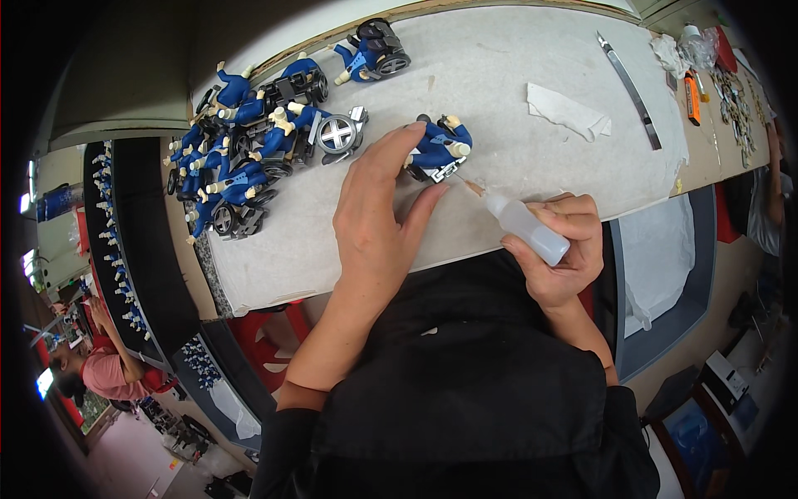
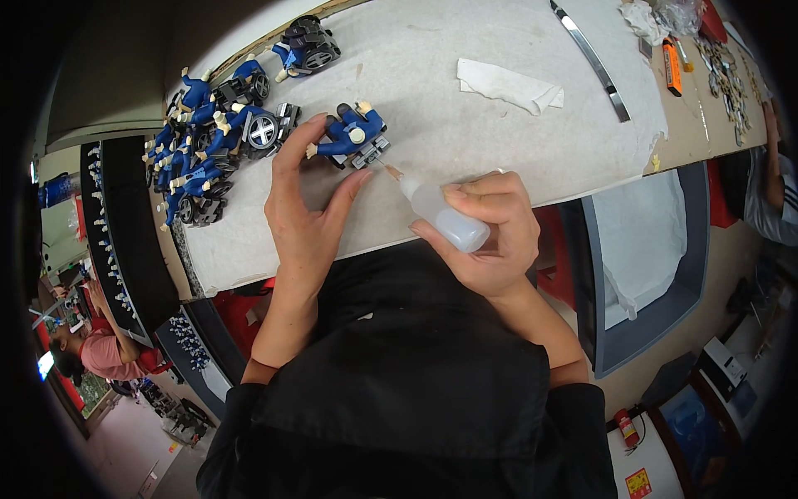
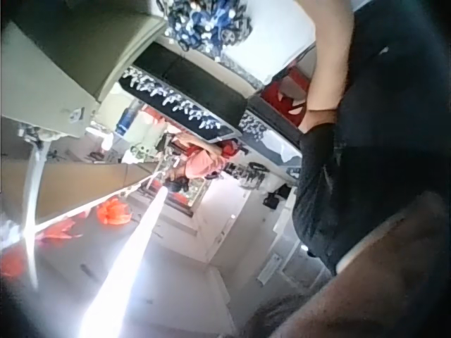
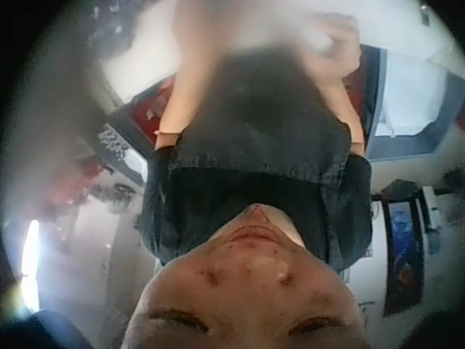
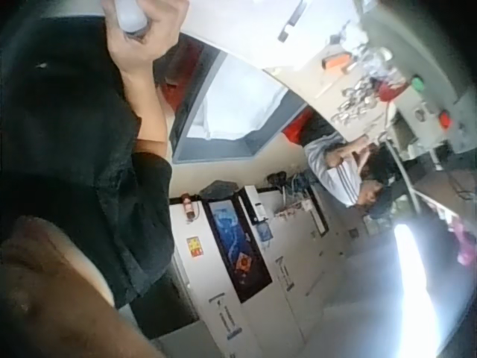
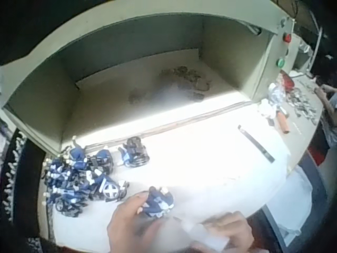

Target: The person assembles toy figurines by applying glue from a squeeze bottle, attaching parts together by hand, trimming pieces with a blade, and wiping them with a cloth.

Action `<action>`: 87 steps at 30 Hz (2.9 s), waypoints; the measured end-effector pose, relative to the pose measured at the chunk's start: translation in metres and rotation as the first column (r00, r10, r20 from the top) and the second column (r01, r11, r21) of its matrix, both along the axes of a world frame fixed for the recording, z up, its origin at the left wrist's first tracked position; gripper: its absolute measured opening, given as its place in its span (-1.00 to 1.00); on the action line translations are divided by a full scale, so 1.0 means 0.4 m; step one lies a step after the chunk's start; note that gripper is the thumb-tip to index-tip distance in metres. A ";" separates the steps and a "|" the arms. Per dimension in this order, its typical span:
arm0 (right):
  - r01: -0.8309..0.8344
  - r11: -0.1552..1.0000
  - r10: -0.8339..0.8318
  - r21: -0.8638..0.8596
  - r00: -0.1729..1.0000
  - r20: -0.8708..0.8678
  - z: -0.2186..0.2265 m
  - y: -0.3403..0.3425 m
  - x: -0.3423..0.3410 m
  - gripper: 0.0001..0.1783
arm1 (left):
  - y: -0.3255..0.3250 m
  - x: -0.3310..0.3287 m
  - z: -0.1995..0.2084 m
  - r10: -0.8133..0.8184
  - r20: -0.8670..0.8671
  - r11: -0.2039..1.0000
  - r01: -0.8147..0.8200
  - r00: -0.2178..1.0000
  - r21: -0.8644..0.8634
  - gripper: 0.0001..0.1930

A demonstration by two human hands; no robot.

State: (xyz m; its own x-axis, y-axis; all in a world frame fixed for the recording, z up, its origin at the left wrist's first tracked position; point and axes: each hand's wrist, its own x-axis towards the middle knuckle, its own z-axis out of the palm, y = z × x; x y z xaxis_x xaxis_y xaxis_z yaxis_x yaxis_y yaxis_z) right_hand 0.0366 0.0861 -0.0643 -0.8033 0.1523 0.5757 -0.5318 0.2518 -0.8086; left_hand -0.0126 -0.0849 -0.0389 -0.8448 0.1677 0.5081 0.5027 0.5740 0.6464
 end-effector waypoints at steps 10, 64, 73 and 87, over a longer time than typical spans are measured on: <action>0.014 1.000 -0.014 -0.005 1.000 -0.006 -0.002 -0.003 -0.002 -0.52 | -0.001 -0.001 -0.003 0.007 0.001 1.000 -0.007 1.000 0.005 -0.43; 0.057 0.777 0.090 0.627 0.975 -0.201 0.228 0.020 -0.441 -0.85 | -0.042 -0.029 0.018 -0.108 0.153 0.994 0.110 0.982 -0.008 -0.33; 0.309 0.300 -0.066 0.903 0.951 -0.303 0.026 -0.047 -0.888 -0.69 | 0.000 -0.004 -0.016 -0.195 0.146 0.978 0.180 0.970 0.105 -0.37; -0.066 0.993 0.047 0.094 0.979 0.199 0.164 0.079 -0.290 -0.87 | -0.027 -0.011 -0.011 -0.130 0.144 0.991 0.133 0.981 -0.008 -0.47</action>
